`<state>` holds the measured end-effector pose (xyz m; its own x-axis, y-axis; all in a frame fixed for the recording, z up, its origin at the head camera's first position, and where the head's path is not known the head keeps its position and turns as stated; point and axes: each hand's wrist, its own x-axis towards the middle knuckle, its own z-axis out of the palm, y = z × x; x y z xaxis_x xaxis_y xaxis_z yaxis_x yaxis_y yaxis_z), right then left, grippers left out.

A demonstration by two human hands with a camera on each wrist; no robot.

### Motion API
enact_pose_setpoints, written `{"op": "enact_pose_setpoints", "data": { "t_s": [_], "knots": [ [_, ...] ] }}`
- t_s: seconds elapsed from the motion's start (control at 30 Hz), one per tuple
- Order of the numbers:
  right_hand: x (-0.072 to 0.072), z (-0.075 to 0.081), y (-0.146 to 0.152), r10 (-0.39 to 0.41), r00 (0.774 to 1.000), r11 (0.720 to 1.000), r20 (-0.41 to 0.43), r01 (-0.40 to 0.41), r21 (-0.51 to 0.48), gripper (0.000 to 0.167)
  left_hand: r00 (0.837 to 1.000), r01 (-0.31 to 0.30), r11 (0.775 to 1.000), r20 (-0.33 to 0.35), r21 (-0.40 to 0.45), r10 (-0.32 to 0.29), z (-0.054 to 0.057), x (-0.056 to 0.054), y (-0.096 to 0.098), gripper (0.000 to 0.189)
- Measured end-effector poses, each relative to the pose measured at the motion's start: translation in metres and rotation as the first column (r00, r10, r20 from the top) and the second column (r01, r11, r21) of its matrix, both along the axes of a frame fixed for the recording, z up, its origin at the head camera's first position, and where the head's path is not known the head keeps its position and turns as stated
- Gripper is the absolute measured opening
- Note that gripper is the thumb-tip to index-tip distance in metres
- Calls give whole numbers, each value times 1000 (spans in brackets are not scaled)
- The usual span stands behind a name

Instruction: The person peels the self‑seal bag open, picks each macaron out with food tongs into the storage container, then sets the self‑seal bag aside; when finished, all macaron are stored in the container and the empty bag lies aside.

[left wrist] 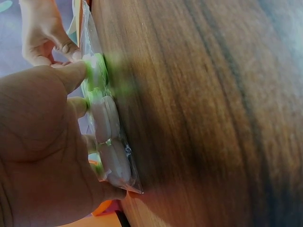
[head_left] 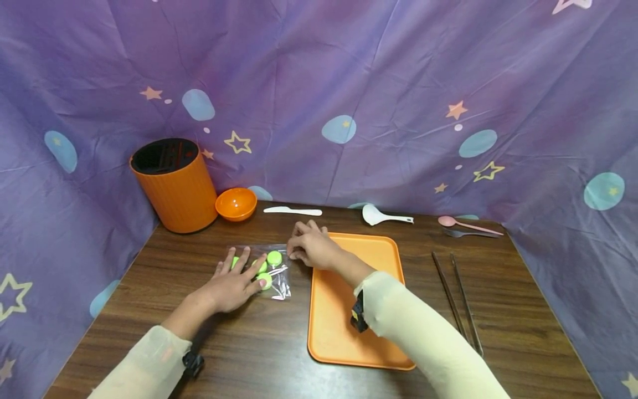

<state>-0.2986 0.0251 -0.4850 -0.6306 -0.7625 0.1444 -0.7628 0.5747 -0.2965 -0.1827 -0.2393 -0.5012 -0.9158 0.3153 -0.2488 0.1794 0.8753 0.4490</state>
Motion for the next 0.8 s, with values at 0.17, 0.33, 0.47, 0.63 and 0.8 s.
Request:
{"op": "enact_pose_setpoints", "data": {
  "t_s": [0.17, 0.33, 0.47, 0.63, 0.8],
  "knots": [
    [1, 1, 4, -25, 1000, 1000, -3, 25, 10, 7, 1000, -8, 1000, 3, -7, 8, 3, 2, 3, 77],
    [2, 0, 6, -17, 1000, 999, 0, 17, 29, 4, 1000, -6, 1000, 20, -8, 6, 13, 5, 5, 75],
    [6, 0, 3, 28, 1000, 998, -8, -27, 51, 9, 1000, -11, 1000, 14, -6, 11, 9, 4, 4, 75],
    [10, 1, -1, 65, 997, 996, -39, -63, 65, 2, 1000, -5, 1000, 21, 10, 5, 14, 7, 5, 76],
    [10, 0, 3, 52, 998, 996, -43, -49, 70, 7, 1000, 1, 1000, 10, 7, -1, 13, 6, 4, 75]
  ]
}}
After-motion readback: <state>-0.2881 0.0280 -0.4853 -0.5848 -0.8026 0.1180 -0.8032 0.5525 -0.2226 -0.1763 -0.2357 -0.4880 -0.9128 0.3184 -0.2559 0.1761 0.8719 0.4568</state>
